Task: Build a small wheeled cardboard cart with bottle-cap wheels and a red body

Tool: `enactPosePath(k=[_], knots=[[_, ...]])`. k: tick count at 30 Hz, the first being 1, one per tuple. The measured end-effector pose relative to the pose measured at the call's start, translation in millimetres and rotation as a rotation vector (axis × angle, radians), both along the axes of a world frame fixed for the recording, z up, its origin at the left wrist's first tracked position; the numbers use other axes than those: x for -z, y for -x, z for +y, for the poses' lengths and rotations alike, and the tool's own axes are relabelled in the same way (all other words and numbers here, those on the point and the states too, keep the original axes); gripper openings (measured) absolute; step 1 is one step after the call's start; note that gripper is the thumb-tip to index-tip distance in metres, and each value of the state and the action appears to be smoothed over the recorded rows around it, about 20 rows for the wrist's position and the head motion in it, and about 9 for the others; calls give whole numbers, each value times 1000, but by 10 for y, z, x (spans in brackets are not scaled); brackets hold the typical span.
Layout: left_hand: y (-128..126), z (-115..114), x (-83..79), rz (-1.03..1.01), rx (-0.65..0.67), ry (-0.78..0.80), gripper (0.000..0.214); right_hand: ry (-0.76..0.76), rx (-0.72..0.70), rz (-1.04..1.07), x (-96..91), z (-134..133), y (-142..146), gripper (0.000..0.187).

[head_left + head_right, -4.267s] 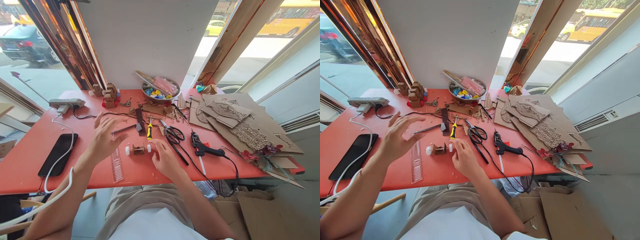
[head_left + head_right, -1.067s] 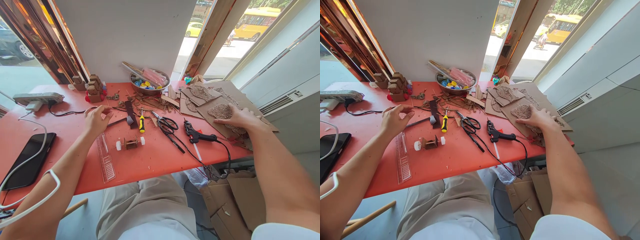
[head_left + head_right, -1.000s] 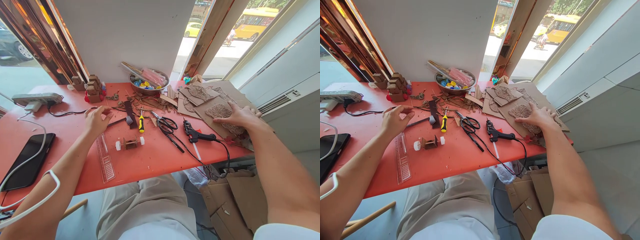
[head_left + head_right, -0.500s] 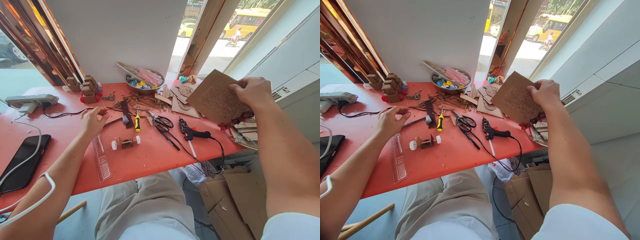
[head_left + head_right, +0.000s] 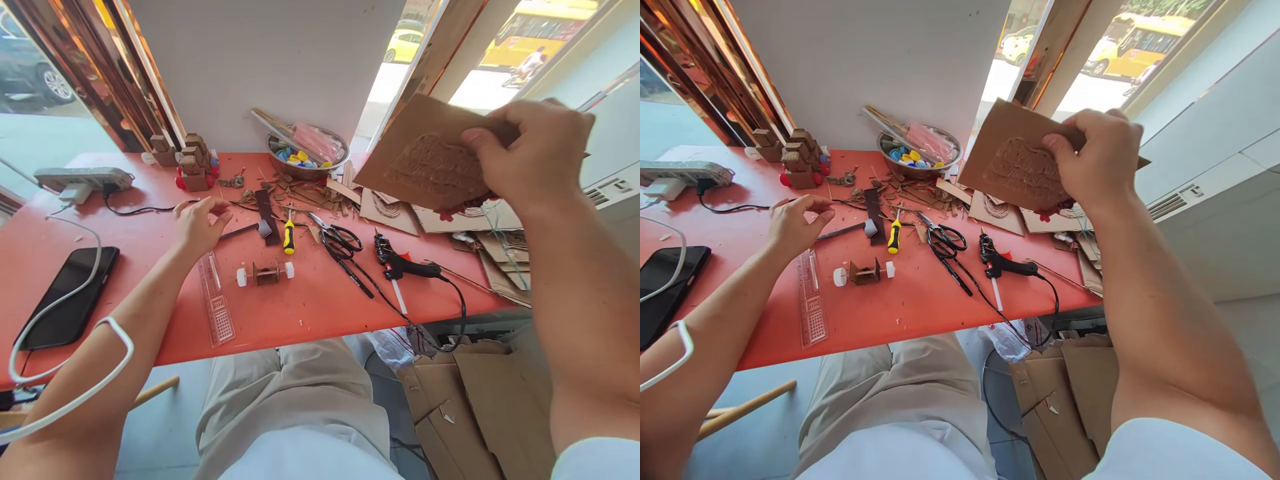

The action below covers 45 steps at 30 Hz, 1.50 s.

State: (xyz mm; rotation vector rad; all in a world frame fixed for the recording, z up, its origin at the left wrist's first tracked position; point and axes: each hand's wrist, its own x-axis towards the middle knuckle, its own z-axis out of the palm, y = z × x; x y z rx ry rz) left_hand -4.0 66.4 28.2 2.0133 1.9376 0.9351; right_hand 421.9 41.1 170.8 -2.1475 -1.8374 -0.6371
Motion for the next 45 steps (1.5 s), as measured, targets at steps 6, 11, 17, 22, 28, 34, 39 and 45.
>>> enactPosePath(k=[6, 11, 17, 22, 28, 34, 39, 45], knots=[[-31, -2, 3, 16, -9, -2, 19, -92, -192, 151, -107, -275, 773, 52], [-16, -4, -1, 23, 2, -13, 18, 82, -425, 198, -91, -338, 1282, 20], [-38, -25, 0, 11, 23, -39, 18, 124, -661, 194, 130, -233, 1423, 11], [-40, -21, -4, -23, 54, -54, 15, 139, -815, 212, 332, -177, 1319, 18], [-46, 8, 26, -103, 131, -98, 13, 140, -821, 231, 415, -155, 1273, 17], [-88, -61, -92, -273, 411, -50, 19, 122, -820, 236, 432, -171, 1270, 16], [-94, -181, -244, -414, 694, 178, 25, 87, -840, 251, 454, -188, 1231, 16], [-121, -173, -185, -394, 869, 265, 21, 111, -776, 243, 433, -270, 1234, 15]])
